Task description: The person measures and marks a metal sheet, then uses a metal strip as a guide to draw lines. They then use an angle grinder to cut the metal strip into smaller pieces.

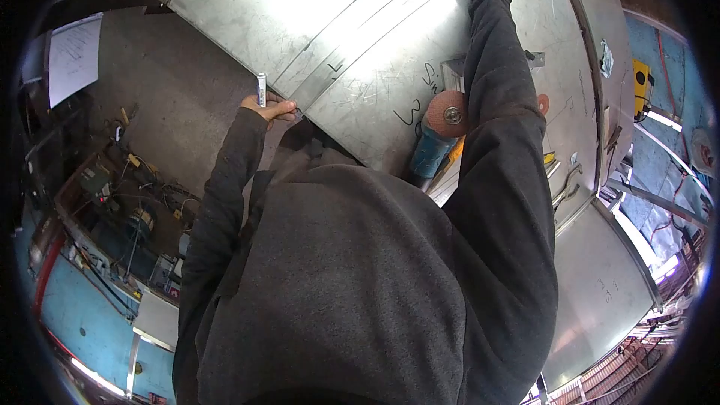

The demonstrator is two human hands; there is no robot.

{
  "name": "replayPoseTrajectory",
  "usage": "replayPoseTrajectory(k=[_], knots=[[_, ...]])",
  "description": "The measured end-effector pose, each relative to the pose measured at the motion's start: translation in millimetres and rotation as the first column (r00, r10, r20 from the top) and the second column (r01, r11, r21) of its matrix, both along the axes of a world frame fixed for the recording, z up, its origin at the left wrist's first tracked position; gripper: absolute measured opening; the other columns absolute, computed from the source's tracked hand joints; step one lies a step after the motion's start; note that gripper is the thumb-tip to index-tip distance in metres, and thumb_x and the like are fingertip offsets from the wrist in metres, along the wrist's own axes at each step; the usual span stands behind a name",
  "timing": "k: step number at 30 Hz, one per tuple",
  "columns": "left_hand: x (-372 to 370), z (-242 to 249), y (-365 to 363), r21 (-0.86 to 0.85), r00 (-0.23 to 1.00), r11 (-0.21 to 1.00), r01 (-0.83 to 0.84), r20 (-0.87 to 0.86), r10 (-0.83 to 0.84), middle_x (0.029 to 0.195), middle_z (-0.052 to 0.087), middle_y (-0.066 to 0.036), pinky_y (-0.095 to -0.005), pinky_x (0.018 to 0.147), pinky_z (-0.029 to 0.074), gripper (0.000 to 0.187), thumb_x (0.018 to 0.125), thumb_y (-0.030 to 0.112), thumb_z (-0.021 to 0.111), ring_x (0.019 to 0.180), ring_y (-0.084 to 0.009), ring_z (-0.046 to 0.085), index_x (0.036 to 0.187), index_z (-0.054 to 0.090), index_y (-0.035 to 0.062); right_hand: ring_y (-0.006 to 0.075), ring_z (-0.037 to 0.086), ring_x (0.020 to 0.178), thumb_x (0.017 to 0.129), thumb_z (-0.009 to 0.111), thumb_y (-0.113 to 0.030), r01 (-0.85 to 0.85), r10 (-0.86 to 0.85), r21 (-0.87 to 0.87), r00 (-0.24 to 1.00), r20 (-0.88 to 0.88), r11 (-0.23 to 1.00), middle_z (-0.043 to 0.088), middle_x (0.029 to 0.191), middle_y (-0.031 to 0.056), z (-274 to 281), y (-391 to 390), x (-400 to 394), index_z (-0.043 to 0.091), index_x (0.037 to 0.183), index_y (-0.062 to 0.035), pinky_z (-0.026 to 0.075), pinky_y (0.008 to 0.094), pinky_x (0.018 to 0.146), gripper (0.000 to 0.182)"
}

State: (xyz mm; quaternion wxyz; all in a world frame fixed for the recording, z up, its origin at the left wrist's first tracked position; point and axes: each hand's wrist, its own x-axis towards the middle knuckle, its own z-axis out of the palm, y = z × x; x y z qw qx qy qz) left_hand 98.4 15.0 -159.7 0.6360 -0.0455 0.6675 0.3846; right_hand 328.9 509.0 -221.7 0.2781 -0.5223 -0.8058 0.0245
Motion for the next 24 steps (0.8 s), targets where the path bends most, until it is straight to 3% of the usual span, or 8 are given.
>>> replayPoseTrajectory(k=[3,5,9,11,15,17,21,24], knots=[[-1,5,1,-0.011,0.999,1.000,0.026,-0.030,-0.026,0.081,0.066,-0.024,-0.0301,0.064,0.056,0.040,0.070,0.004,0.079,0.068,-0.0251,0.069,0.090,0.047,-0.0102,0.0286,0.036,0.129,0.077,0.045,-0.026,-0.007,0.006,-0.095,1.000,-0.001,0.995,0.041,0.138,0.0153,3,-1,-1,0.048,0.131,-0.0186,0.014,0.0513,0.110,0.055],[1,0,-3,0.023,0.992,0.997,0.077,-0.098,-0.074,0.075,0.068,-0.016,-0.0195,0.039,0.041,0.041,0.068,0.020,0.083,0.059,-0.0148,0.067,0.085,0.055,-0.0051,0.0284,0.037,0.129,0.078,0.045,-0.026,0.001,-0.001,-0.051,1.000,0.010,0.999,0.042,0.137,0.0150,6,-4,-4,0.048,0.131,-0.0182,0.014,0.0512,0.110,0.054],[2,-10,-7,0.104,0.998,0.995,-0.013,-0.067,0.020,0.073,0.068,-0.017,-0.0200,0.039,0.041,0.043,0.067,0.018,0.083,0.058,-0.0154,0.067,0.086,0.053,-0.0060,0.0268,0.038,0.129,0.079,0.044,-0.026,0.006,-0.007,-0.067,1.000,-0.007,0.998,0.045,0.134,0.0137,4,-3,-2,0.048,0.131,-0.0170,0.014,0.0505,0.110,0.054],[-2,-2,-1,0.041,0.997,0.997,0.062,-0.038,-0.060,0.078,0.066,-0.024,-0.0300,0.064,0.056,0.039,0.068,0.006,0.080,0.068,-0.0249,0.069,0.086,0.048,-0.0073,0.0265,0.038,0.129,0.078,0.045,-0.026,0.010,-0.011,-0.078,1.000,-0.006,0.997,0.045,0.134,0.0135,7,-6,-3,0.048,0.131,-0.0171,0.014,0.0505,0.110,0.054],[0,0,-2,0.031,0.998,0.999,0.041,-0.054,-0.039,0.078,0.066,-0.022,-0.0281,0.062,0.054,0.040,0.067,0.007,0.081,0.066,-0.0235,0.069,0.085,0.049,-0.0065,0.0262,0.038,0.128,0.079,0.045,-0.026,0.015,-0.017,-0.101,1.000,-0.016,0.995,0.045,0.134,0.0130,10,-7,-4,0.048,0.131,-0.0172,0.014,0.0506,0.111,0.053],[1,-7,-4,0.065,0.994,0.996,0.067,-0.089,-0.062,0.074,0.066,-0.021,-0.0231,0.044,0.047,0.044,0.067,0.013,0.083,0.062,-0.0205,0.068,0.087,0.050,-0.0079,0.0265,0.038,0.128,0.079,0.045,-0.026,0.007,-0.009,-0.105,1.000,-0.012,0.994,0.045,0.134,0.0130,12,-7,-4,0.048,0.130,-0.0172,0.014,0.0507,0.111,0.052],[0,-20,-10,0.059,0.993,0.993,0.098,-0.072,-0.093,0.073,0.066,-0.022,-0.0245,0.049,0.050,0.044,0.066,0.012,0.083,0.062,-0.0210,0.068,0.086,0.050,-0.0080,0.0279,0.038,0.129,0.079,0.046,-0.025,0.006,-0.006,-0.113,1.000,-0.007,0.994,0.046,0.133,0.0134,12,-7,-5,0.050,0.129,-0.0173,0.014,0.0508,0.111,0.050],[2,-21,-11,0.112,0.996,0.992,0.065,-0.074,-0.057,0.071,0.068,-0.015,-0.0205,0.048,0.043,0.039,0.064,0.016,0.084,0.059,-0.0140,0.065,0.082,0.056,-0.0040,0.0289,0.037,0.129,0.079,0.047,-0.025,-0.018,0.017,-0.024,0.999,-0.036,1.000,0.046,0.134,0.0149,5,-4,-2,0.051,0.127,-0.0182,0.016,0.0507,0.110,0.049]])
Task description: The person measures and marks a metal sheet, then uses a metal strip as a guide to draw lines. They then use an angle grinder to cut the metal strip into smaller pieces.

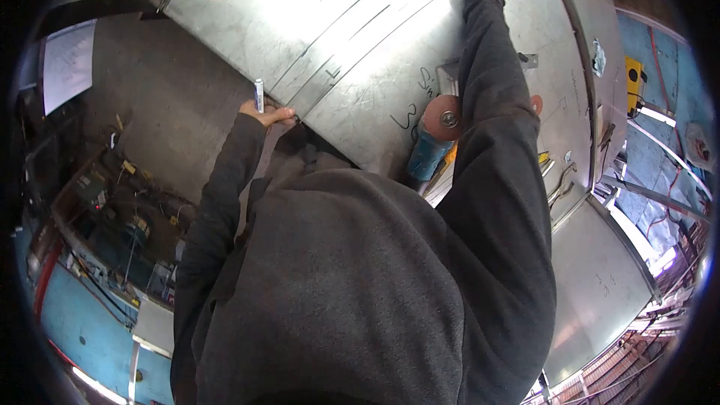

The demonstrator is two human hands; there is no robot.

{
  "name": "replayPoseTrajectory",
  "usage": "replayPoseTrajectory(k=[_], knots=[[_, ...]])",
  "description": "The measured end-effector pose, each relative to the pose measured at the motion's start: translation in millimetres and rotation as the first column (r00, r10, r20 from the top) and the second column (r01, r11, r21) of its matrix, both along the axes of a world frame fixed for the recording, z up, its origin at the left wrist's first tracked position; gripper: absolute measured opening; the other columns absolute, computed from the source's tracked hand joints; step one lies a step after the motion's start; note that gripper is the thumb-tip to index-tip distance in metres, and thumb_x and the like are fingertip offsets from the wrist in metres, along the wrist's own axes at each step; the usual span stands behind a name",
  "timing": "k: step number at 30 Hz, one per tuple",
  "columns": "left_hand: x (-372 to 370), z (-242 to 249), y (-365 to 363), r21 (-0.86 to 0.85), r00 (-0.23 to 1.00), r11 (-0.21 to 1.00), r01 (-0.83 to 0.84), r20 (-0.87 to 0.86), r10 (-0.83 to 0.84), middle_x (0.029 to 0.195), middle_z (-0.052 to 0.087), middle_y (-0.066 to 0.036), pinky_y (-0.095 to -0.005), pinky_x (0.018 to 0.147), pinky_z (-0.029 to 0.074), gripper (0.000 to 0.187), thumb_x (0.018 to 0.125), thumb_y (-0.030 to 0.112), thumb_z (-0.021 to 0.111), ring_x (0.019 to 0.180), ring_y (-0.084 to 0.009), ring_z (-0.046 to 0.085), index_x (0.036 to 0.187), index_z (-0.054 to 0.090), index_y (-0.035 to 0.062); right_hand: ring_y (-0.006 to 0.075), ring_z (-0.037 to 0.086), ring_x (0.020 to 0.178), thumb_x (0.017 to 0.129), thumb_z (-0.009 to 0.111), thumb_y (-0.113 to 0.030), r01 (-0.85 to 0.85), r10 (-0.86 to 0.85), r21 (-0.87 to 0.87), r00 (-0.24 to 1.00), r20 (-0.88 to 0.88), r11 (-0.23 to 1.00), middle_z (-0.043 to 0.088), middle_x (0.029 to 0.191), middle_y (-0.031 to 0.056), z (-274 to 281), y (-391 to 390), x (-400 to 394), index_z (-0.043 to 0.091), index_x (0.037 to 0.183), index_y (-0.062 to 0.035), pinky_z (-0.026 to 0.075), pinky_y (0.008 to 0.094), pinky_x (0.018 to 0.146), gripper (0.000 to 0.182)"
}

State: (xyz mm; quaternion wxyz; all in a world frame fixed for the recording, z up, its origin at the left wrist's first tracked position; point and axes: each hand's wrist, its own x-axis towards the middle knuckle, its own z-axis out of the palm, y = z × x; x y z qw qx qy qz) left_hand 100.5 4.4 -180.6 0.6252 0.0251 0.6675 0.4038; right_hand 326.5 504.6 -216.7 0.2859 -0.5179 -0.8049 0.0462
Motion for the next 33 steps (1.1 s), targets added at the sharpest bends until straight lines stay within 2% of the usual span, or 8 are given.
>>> replayPoseTrajectory(k=[5,6,11,19,21,27,31,33], knots=[[-3,12,3,-0.030,0.959,0.976,0.214,-0.181,-0.216,0.067,0.067,-0.006,-0.0243,0.050,0.044,0.033,0.066,0.031,0.082,0.057,-0.0111,0.058,0.065,0.066,0.0032,0.0335,0.035,0.129,0.074,0.058,-0.025,0.029,-0.042,0.185,0.997,0.066,0.982,0.040,0.138,0.0186,-3,-5,-5,0.056,0.122,-0.0148,0.028,0.0557,0.102,0.049],[0,29,9,0.092,0.977,0.984,0.150,-0.166,-0.133,0.068,0.067,-0.007,-0.0260,0.053,0.046,0.033,0.067,0.031,0.082,0.058,-0.0140,0.060,0.066,0.066,0.0030,0.0342,0.033,0.130,0.075,0.057,-0.026,0.049,-0.061,0.135,0.994,0.090,0.990,0.039,0.138,0.0174,1,-8,-7,0.055,0.122,-0.0148,0.028,0.0559,0.103,0.049],[-2,6,3,0.028,0.998,0.999,0.039,-0.051,-0.038,0.075,0.066,-0.020,-0.0312,0.060,0.055,0.034,0.068,0.006,0.080,0.064,-0.0238,0.067,0.083,0.055,-0.0104,0.0291,0.029,0.134,0.080,0.048,-0.025,0.154,-0.142,-0.012,0.937,0.320,0.988,0.038,0.141,0.0084,36,-24,-23,0.049,0.128,-0.0110,0.025,0.0527,0.107,0.050],[-4,16,10,-0.033,0.996,0.997,0.065,-0.054,-0.066,0.076,0.066,-0.021,-0.0331,0.058,0.055,0.036,0.066,0.006,0.082,0.064,-0.0255,0.067,0.084,0.057,-0.0126,0.0286,0.044,0.124,0.081,0.050,-0.022,0.165,-0.019,-0.202,0.816,0.577,0.965,0.042,0.139,0.0109,85,-6,-25,0.050,0.127,-0.0100,0.034,0.0477,0.105,0.048],[-4,20,14,-0.040,0.993,0.996,0.082,-0.079,-0.085,0.076,0.066,-0.020,-0.0331,0.058,0.055,0.036,0.066,0.006,0.082,0.065,-0.0254,0.067,0.084,0.057,-0.0124,0.0320,0.052,0.115,0.077,0.056,-0.021,0.265,0.061,-0.515,0.845,0.531,0.815,0.048,0.132,0.0148,114,-5,-30,0.055,0.119,-0.0058,0.043,0.0427,0.098,0.045],[1,12,6,0.001,0.997,0.999,-0.034,-0.064,0.034,0.079,0.065,-0.021,-0.0341,0.058,0.058,0.034,0.067,0.003,0.080,0.065,-0.0243,0.066,0.085,0.056,-0.0119,0.0324,0.060,0.102,0.072,0.064,-0.020,0.104,0.109,-0.272,0.738,0.666,0.957,0.064,0.106,0.0165,83,15,-31,0.059,0.111,-0.0016,0.049,0.0406,0.090,0.043],[-1,14,7,-0.025,0.998,1.000,0.006,-0.065,-0.008,0.078,0.065,-0.021,-0.0337,0.057,0.058,0.031,0.068,0.001,0.079,0.064,-0.0236,0.065,0.085,0.056,-0.0115,0.0312,0.061,0.102,0.072,0.068,-0.025,0.168,0.112,-0.315,0.699,0.706,0.934,0.063,0.110,0.0168,116,7,-43,0.061,0.111,-0.0022,0.049,0.0405,0.090,0.046],[1,12,6,-0.050,0.997,0.999,0.015,-0.072,-0.018,0.077,0.065,-0.020,-0.0334,0.057,0.058,0.030,0.068,0.000,0.078,0.064,-0.0234,0.065,0.084,0.056,-0.0111,0.0295,0.060,0.106,0.068,0.075,-0.035,0.352,0.194,-0.508,0.640,0.744,0.786,0.060,0.115,0.0166,134,8,-52,0.061,0.112,-0.0031,0.049,0.0399,0.090,0.056]])
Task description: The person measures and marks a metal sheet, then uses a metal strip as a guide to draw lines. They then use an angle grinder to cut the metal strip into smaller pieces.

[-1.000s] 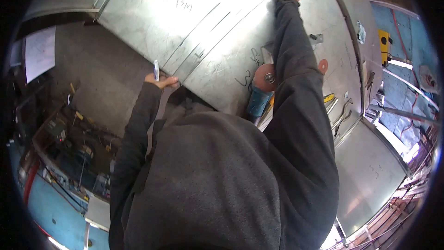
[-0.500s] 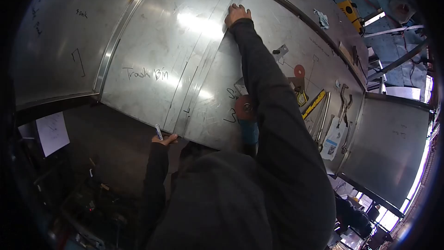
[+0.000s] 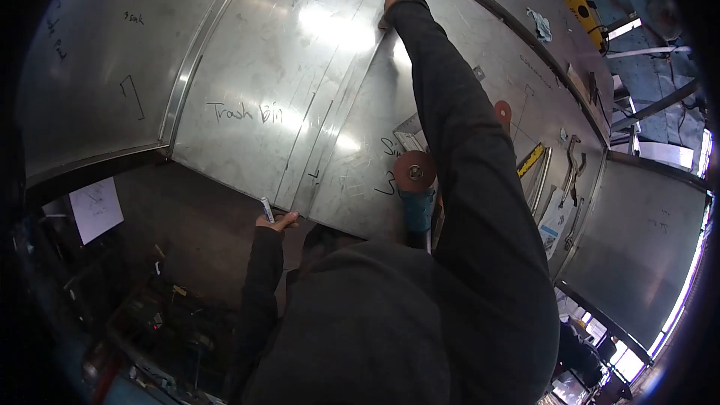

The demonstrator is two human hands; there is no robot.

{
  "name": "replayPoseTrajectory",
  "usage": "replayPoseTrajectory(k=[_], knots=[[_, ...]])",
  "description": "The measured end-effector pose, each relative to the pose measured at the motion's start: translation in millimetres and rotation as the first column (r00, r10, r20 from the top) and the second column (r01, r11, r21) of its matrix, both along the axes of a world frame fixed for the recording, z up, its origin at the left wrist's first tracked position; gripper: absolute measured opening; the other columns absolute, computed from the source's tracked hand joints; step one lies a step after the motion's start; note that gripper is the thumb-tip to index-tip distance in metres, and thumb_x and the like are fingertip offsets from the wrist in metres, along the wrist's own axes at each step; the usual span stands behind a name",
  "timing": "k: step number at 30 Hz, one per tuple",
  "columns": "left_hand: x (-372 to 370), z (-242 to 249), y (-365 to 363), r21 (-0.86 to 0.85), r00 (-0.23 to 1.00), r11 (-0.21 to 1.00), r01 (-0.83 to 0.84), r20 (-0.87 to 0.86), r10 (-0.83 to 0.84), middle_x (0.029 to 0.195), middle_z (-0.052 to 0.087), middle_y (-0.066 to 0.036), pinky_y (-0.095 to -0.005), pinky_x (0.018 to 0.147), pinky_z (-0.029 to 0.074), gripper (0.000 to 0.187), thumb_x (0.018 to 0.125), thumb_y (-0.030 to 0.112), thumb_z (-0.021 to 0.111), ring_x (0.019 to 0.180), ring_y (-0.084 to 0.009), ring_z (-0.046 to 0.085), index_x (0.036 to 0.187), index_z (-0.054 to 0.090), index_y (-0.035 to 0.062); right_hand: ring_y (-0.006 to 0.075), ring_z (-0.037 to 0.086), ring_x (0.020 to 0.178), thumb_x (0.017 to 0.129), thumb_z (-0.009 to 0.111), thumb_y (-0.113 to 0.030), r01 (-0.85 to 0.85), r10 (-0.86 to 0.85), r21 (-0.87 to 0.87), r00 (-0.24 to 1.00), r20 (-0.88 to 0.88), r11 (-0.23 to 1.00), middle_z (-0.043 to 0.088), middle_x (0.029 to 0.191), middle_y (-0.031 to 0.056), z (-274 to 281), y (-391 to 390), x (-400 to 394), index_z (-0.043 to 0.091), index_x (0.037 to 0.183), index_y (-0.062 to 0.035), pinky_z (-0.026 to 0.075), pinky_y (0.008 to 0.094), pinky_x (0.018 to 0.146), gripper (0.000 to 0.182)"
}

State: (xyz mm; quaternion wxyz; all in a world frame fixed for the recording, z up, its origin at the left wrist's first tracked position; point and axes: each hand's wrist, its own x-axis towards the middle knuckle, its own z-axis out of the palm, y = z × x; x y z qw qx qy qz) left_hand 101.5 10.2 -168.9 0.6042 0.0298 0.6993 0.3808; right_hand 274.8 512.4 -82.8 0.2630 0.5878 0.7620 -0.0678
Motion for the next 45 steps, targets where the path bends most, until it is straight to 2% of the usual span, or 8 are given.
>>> replayPoseTrajectory(k=[25,27,28,34,36,41,42,45], knots=[[-3,10,4,-0.191,0.987,0.969,0.154,-0.020,-0.161,0.063,0.064,-0.009,-0.0248,0.038,0.034,0.043,0.065,0.030,0.084,0.043,-0.0107,0.050,0.083,0.060,-0.0007,0.0358,0.051,0.116,0.046,0.084,-0.060,-0.089,0.123,-0.243,0.984,0.126,0.966,0.054,0.122,0.0211,-56,6,-10,0.051,0.124,0.0032,0.039,0.0392,0.101,0.105],[-3,11,4,-0.164,0.984,0.975,0.151,-0.069,-0.164,0.061,0.063,-0.008,-0.0243,0.037,0.032,0.037,0.066,0.030,0.084,0.038,-0.0089,0.044,0.077,0.061,0.0032,0.0373,0.043,0.123,0.040,0.083,-0.065,-0.040,0.079,-0.183,0.975,0.210,0.982,0.045,0.132,0.0237,-68,14,-13,0.042,0.132,0.0026,0.033,0.0379,0.105,0.122],[-4,8,1,-0.140,0.976,0.973,0.184,-0.088,-0.198,0.062,0.062,-0.007,-0.0248,0.038,0.032,0.036,0.067,0.031,0.083,0.039,-0.0091,0.044,0.075,0.061,0.0036,0.0399,0.025,0.134,0.043,0.080,-0.068,0.087,-0.002,-0.222,0.933,0.361,0.971,-0.009,0.152,0.0156,-64,13,-23,0.022,0.145,-0.0270,0.029,0.0418,0.108,0.124],[-37,0,-28,0.220,0.861,0.904,0.367,-0.448,-0.240,0.070,0.061,-0.003,-0.0248,0.046,0.040,0.032,0.077,0.032,0.075,0.048,-0.0122,0.053,0.082,0.065,0.0025,0.0442,0.019,0.135,0.041,0.089,-0.053,0.142,-0.083,-0.213,0.961,0.263,0.967,-0.006,0.153,0.0127,-96,27,-17,-0.015,0.144,-0.0167,0.031,0.0482,0.107,0.151],[-60,40,-20,0.098,0.999,0.994,0.047,-0.031,-0.044,0.070,0.061,-0.004,-0.0253,0.051,0.043,0.037,0.089,0.038,0.060,0.053,-0.0126,0.055,0.083,0.065,0.0014,0.0443,0.019,0.135,0.040,0.089,-0.052,0.161,-0.110,-0.206,0.964,0.241,0.965,-0.006,0.152,0.0141,-96,27,-16,-0.015,0.144,-0.0170,0.031,0.0486,0.107,0.151],[-119,66,76,0.380,0.896,0.893,0.240,-0.441,-0.053,0.062,0.059,-0.006,-0.0272,0.049,0.040,0.065,0.096,0.050,0.033,0.052,-0.0131,0.053,0.078,0.068,-0.0015,0.0442,0.016,0.136,0.036,0.093,-0.043,0.439,-0.453,-0.206,0.891,-0.024,0.874,0.001,0.149,0.0267,-52,-5,-14,-0.020,0.142,-0.0151,0.030,0.0473,0.107,0.158],[-115,80,112,0.364,0.816,0.883,0.296,-0.578,-0.036,0.061,0.059,-0.006,-0.0254,0.048,0.039,0.065,0.096,0.050,0.034,0.051,-0.0126,0.052,0.078,0.068,-0.0021,0.0393,0.016,0.137,0.040,0.088,-0.054,0.149,-0.148,-0.199,0.989,0.021,0.969,0.012,0.147,0.0259,-106,23,-7,0.020,0.140,0.0065,0.030,0.0560,0.103,0.135],[-87,108,220,0.506,0.883,0.819,0.271,-0.469,-0.002,0.075,0.065,-0.012,-0.0258,0.053,0.051,0.036,0.093,0.029,0.054,0.059,-0.0147,0.061,0.091,0.066,-0.0051,0.0422,0.016,0.136,0.050,0.084,-0.052,0.117,-0.099,-0.199,0.990,0.095,0.973,0.010,0.148,0.0271,-84,-15,-16,0.019,0.141,0.0035,0.024,0.0554,0.106,0.125]])
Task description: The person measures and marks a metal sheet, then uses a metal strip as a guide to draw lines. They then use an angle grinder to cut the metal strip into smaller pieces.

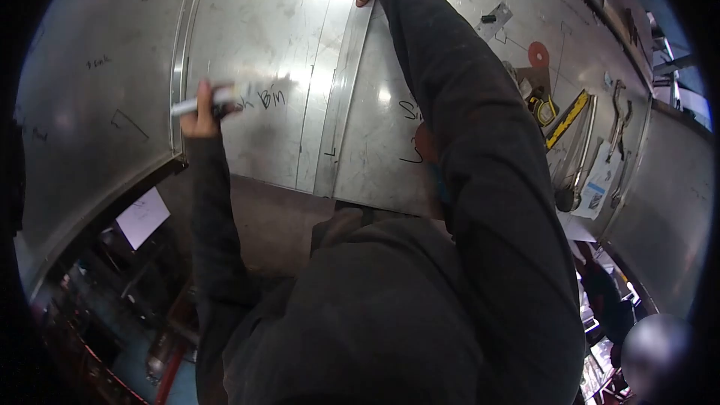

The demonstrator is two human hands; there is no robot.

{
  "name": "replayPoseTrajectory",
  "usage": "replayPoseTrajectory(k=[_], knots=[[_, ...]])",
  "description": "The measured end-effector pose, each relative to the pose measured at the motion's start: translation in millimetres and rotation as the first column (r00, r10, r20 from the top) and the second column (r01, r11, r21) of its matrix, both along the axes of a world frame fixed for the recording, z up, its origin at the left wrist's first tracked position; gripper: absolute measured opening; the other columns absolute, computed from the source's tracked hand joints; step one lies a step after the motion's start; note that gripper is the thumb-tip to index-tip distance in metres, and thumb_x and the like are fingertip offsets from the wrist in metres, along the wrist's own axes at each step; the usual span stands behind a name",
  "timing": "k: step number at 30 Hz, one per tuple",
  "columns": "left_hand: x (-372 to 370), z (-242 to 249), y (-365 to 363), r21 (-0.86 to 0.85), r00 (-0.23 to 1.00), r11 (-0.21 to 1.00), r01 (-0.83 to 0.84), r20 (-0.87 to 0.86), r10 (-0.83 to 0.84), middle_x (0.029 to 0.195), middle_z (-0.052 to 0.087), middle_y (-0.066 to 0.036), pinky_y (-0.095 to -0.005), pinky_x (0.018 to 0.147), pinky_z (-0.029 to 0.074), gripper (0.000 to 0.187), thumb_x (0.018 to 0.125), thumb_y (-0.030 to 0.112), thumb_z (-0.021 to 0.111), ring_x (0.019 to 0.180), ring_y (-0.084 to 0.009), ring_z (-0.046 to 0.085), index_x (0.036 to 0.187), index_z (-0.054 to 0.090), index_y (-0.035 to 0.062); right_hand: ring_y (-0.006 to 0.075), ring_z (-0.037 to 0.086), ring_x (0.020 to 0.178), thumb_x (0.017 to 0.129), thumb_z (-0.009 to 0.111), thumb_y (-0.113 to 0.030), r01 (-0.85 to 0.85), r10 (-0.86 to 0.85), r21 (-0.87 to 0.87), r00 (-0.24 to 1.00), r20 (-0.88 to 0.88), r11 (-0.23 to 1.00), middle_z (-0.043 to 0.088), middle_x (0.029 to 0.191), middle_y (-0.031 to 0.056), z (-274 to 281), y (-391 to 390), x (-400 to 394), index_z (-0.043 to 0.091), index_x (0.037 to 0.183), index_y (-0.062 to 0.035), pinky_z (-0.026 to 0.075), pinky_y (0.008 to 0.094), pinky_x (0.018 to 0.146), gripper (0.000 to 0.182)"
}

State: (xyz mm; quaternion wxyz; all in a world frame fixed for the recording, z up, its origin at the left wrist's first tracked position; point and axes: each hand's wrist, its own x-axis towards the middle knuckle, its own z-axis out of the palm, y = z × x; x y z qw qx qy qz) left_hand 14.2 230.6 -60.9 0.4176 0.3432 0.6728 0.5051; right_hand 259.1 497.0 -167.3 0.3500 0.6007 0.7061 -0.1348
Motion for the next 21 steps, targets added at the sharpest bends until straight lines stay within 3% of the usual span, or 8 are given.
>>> replayPoseTrajectory(k=[3,5,7,11,13,16,19,21], knots=[[40,0,104,0.140,0.979,0.972,0.188,0.057,-0.198,0.083,0.065,-0.016,-0.0331,0.064,0.058,0.041,0.091,0.031,0.056,0.071,-0.0204,0.065,0.102,0.062,-0.0073,0.0465,0.016,0.135,0.064,0.077,-0.049,-0.079,0.067,0.077,0.988,0.142,0.994,0.008,0.148,0.0290,58,-15,-4,0.018,0.143,-0.0010,0.015,0.0545,0.110,0.109],[62,-16,171,0.157,0.981,0.971,0.181,0.044,-0.190,0.073,0.065,-0.012,-0.0331,0.066,0.059,0.038,0.088,0.031,0.062,0.065,-0.0186,0.065,0.098,0.065,-0.0052,0.0436,0.014,0.136,0.042,0.090,-0.048,0.047,-0.040,0.104,0.997,-0.061,0.994,-0.001,0.149,0.0250,53,-5,-2,0.008,0.143,0.0039,0.031,0.0570,0.103,0.140],[89,-30,232,0.232,0.973,0.951,0.205,0.061,-0.225,0.078,0.067,-0.012,-0.0354,0.065,0.059,0.036,0.086,0.030,0.065,0.070,-0.0197,0.067,0.100,0.065,-0.0024,0.0463,0.011,0.136,0.044,0.091,-0.043,0.203,-0.185,0.104,0.970,-0.157,0.974,-0.009,0.150,0.0215,6,10,3,0.005,0.143,0.0024,0.030,0.0587,0.103,0.139],[130,-58,328,0.219,0.938,0.942,0.256,0.179,-0.296,0.088,0.068,-0.015,-0.0356,0.065,0.058,0.037,0.086,0.029,0.063,0.083,-0.0229,0.068,0.109,0.060,-0.0008,0.0443,0.009,0.137,0.043,0.093,-0.031,0.216,-0.186,0.115,0.955,-0.231,0.970,-0.006,0.151,0.0181,45,-5,3,0.012,0.143,0.0043,0.025,0.0572,0.106,0.133],[146,-79,364,0.205,0.957,0.941,0.270,0.053,-0.287,0.088,0.069,-0.013,-0.0348,0.063,0.057,0.033,0.087,0.027,0.061,0.085,-0.0221,0.068,0.106,0.061,0.0000,0.0439,0.010,0.137,0.082,0.058,-0.019,0.285,-0.222,0.219,0.936,-0.274,0.933,0.006,0.152,0.0109,29,-4,0,0.032,0.140,-0.0015,0.019,0.0618,0.105,0.065],[164,-104,401,0.243,0.972,0.942,0.233,-0.047,-0.228,0.070,0.069,-0.006,-0.0256,0.051,0.053,0.035,0.082,0.034,0.065,0.055,-0.0119,0.063,0.091,0.070,0.0008,0.0436,0.009,0.137,0.088,0.048,-0.020,0.269,-0.211,0.209,0.941,-0.264,0.940,0.006,0.153,0.0102,33,-5,1,0.031,0.141,-0.0016,0.017,0.0620,0.105,0.059],[171,-113,419,0.213,0.970,0.947,0.243,-0.075,-0.232,0.069,0.068,-0.007,-0.0268,0.051,0.052,0.038,0.081,0.037,0.065,0.053,-0.0127,0.063,0.089,0.071,0.0007,0.0439,0.009,0.137,0.088,0.048,-0.022,0.292,-0.227,0.208,0.930,-0.289,0.933,0.005,0.153,0.0099,37,-5,2,0.029,0.141,-0.0019,0.016,0.0612,0.106,0.060],[173,-108,419,0.125,0.962,0.955,0.268,-0.095,-0.257,0.085,0.069,-0.014,-0.0317,0.055,0.057,0.041,0.085,0.030,0.064,0.076,-0.0203,0.068,0.100,0.061,-0.0074,0.0453,0.011,0.136,0.039,0.094,-0.024,0.233,-0.195,0.100,0.936,-0.293,0.967,-0.002,0.151,0.0189,48,-4,5,0.018,0.141,0.0065,0.023,0.0594,0.106,0.131]])
